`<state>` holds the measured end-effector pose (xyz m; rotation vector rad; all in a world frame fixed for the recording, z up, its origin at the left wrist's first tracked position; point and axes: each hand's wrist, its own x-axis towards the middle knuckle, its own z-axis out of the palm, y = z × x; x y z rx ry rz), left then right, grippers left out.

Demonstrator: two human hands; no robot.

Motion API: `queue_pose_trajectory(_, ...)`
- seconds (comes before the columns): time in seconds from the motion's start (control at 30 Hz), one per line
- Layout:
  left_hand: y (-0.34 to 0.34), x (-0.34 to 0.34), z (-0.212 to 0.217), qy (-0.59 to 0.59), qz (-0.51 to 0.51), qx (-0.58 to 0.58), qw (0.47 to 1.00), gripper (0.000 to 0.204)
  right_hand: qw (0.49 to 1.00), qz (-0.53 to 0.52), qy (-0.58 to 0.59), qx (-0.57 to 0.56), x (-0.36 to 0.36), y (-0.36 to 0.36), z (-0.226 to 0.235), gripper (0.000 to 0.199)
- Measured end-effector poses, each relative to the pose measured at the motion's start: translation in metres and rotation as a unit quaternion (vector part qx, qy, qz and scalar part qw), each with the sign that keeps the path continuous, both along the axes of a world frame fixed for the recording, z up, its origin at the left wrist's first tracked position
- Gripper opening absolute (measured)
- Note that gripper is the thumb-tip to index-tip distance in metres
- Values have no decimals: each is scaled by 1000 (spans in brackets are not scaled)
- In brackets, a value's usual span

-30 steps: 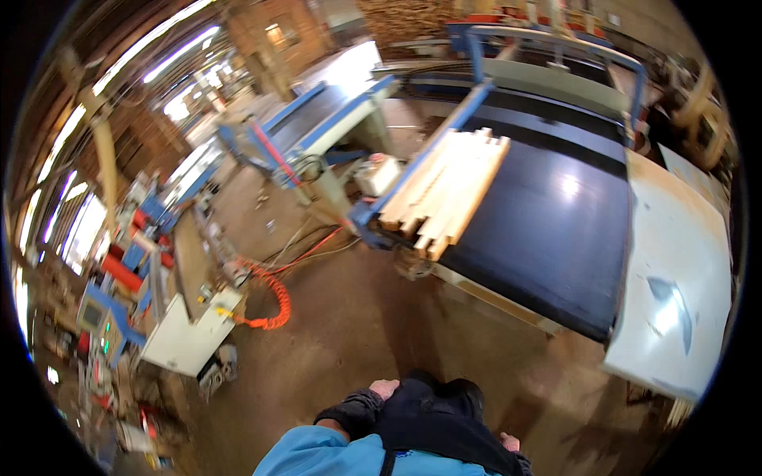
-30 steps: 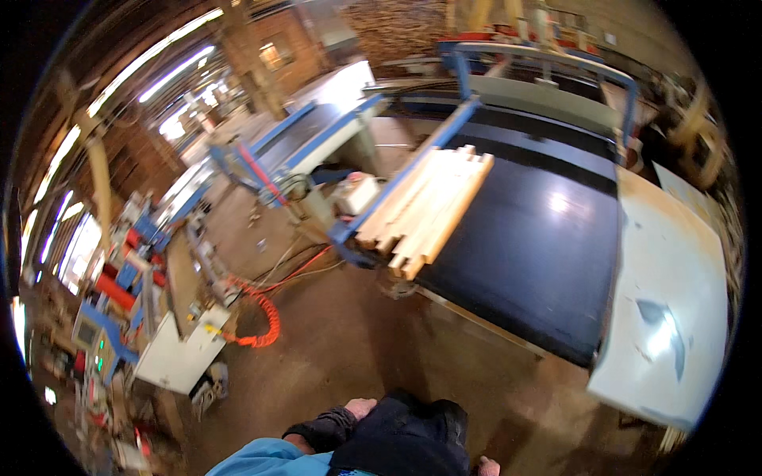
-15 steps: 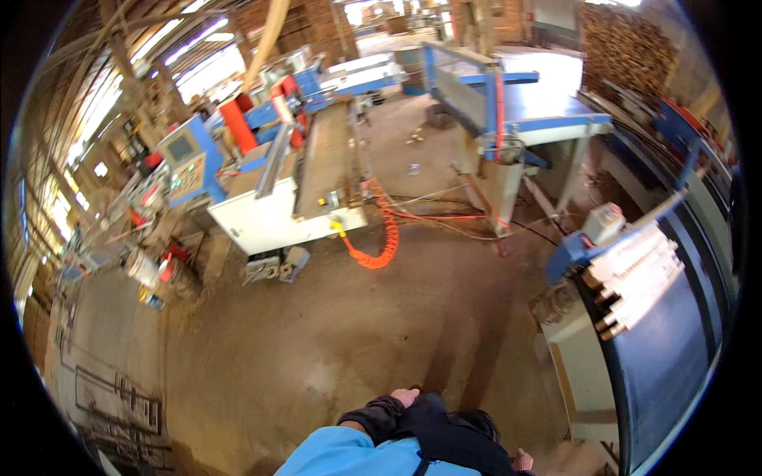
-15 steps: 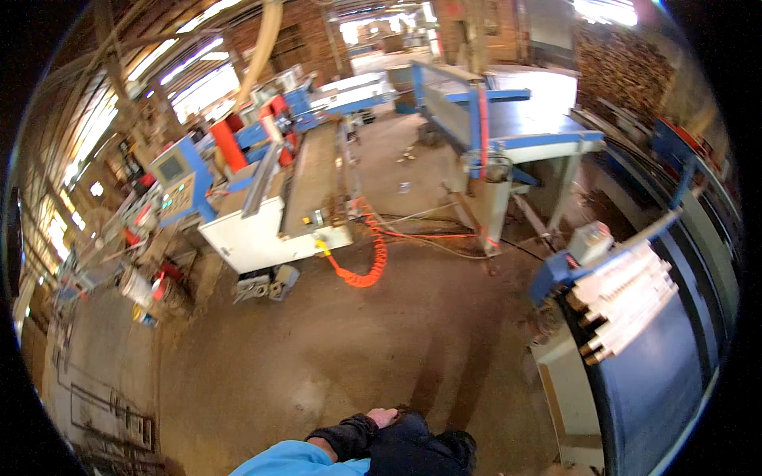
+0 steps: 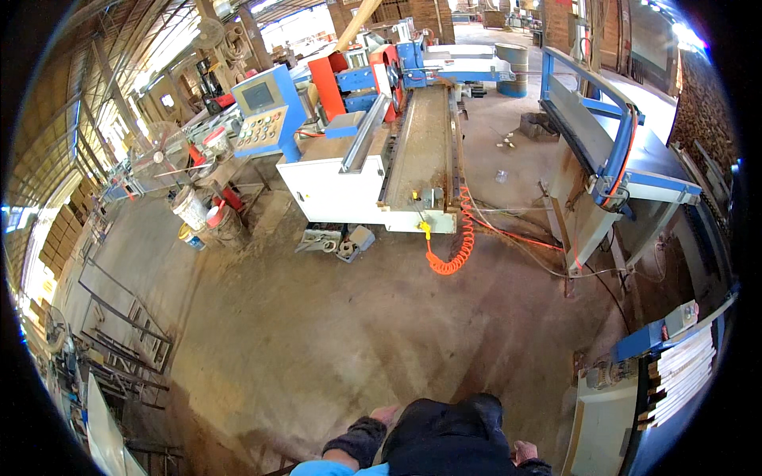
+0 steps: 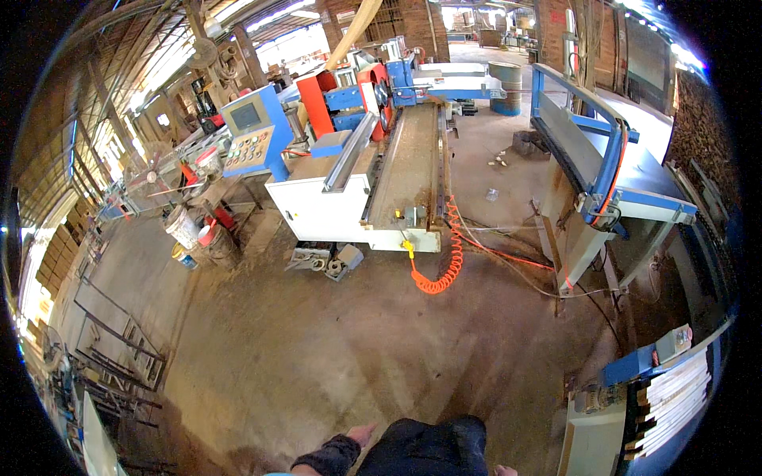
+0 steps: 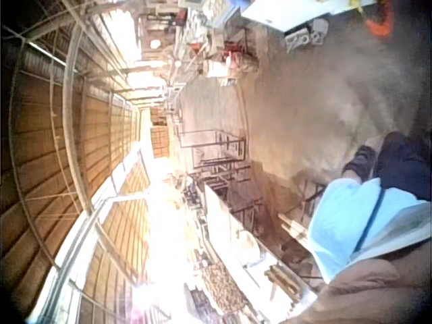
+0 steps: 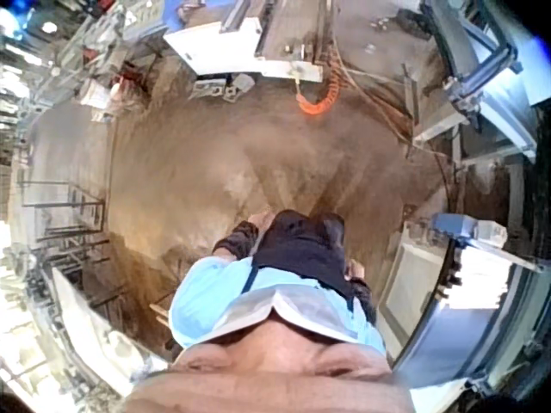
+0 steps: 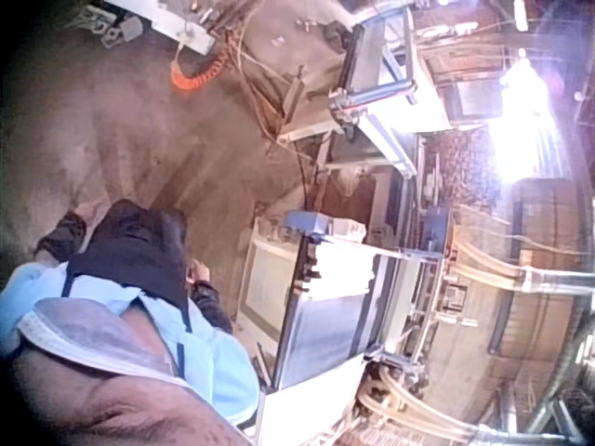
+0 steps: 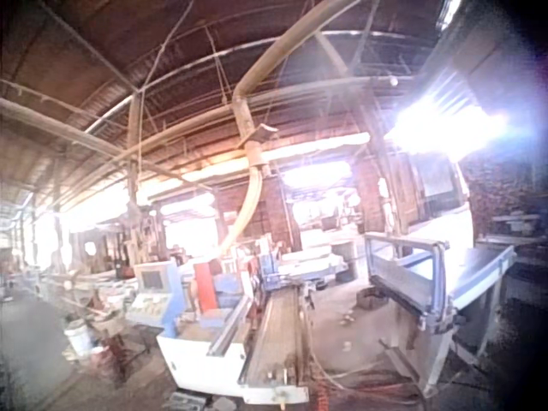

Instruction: The person gathers and stacks thin wooden slats on a metal workbench in a workshop. They repeatedly pick up bundles of wood, align them, and place them into neat piles, occasionally moving between different sections of the table.

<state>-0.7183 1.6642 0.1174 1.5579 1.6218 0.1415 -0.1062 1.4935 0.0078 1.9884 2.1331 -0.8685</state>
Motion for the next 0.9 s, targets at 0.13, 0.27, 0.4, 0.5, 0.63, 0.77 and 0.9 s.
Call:
queue_pose_trajectory(0.13, -39, -19, -21, -35, 140, -106, 984, 36, 998, 53, -10, -44, -18, 102, 29, 44)
queue_pose_trajectory(0.27, -82, -25, -15, 46, 117, -91, 988, 37, 991, 129, 36, 1, -67, 196, 76, 40)
queue_pose_trajectory(0.4, -60, -22, 13, 36, 235, -188, 953, 37, 982, 182, 43, 5, -88, 257, 51, 35)
queue_pose_trajectory(0.5, -16, -34, 28, 38, 261, -180, 948, 37, 988, 144, 54, -8, -103, 295, 20, 30)
queue_pose_trajectory(0.63, 18, -59, 47, 39, 327, -168, 929, 37, 984, 168, 65, -9, -138, 354, 76, 21)
queue_pose_trajectory(0.77, 89, -76, 54, -8, 395, -113, 912, 38, 970, 238, 36, -43, -142, 412, 56, 24)
queue_pose_trajectory(0.9, 127, -83, 61, -244, 635, -74, 729, 39, 954, 287, -27, -79, -160, 468, 69, 24)
